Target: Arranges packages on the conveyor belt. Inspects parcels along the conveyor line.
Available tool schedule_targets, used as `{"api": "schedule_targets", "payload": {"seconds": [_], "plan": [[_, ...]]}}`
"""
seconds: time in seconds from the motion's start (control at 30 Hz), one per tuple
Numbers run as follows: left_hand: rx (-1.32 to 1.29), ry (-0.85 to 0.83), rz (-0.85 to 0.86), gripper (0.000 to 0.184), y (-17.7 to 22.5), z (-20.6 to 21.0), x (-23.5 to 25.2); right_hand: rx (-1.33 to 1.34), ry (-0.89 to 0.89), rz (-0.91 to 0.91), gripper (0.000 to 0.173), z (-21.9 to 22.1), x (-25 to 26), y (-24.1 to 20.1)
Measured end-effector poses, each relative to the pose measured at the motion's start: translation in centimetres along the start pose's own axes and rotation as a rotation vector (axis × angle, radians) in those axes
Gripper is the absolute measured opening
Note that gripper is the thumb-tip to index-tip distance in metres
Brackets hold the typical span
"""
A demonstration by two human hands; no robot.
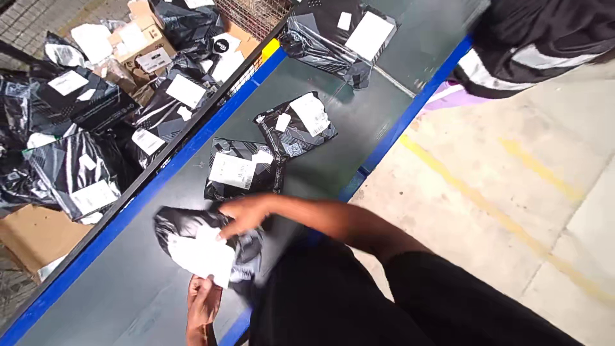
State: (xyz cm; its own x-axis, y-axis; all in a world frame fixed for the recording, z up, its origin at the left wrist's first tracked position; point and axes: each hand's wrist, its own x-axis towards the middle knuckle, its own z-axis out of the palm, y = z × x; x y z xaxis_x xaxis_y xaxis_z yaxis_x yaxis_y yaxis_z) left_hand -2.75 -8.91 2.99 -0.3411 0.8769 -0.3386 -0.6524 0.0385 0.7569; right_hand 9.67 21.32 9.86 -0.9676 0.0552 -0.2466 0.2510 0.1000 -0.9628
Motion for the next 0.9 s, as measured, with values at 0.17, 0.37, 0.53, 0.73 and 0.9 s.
{"api": "schedule_targets", "payload": {"seconds": [0.17,0.37,0.53,0.73,0.9], "plan": [[0.288,0.396,-0.07,0.039,0.6,0.4,3.1,0.472,0.761,-0.32,0.041,-13.2,6.7,-1.4],[0.607,0.704,-0.191,0.088,-2.3,0.0,8.8,-0.81,0.383,0.489,0.126,-14.3,-2.1,12.3],[0.46,0.765,0.036,0.065,-1.8,-5.0,7.9,-0.639,0.507,0.607,0.095,-2.0,-5.8,12.5],[0.171,0.609,0.038,0.038,0.3,-4.9,-0.6,0.383,0.711,0.063,0.022,10.0,-7.9,7.1],[0.113,0.285,0.085,0.054,0.2,-0.5,-7.5,0.63,0.424,-0.116,0.018,13.5,-5.7,1.4]]}}
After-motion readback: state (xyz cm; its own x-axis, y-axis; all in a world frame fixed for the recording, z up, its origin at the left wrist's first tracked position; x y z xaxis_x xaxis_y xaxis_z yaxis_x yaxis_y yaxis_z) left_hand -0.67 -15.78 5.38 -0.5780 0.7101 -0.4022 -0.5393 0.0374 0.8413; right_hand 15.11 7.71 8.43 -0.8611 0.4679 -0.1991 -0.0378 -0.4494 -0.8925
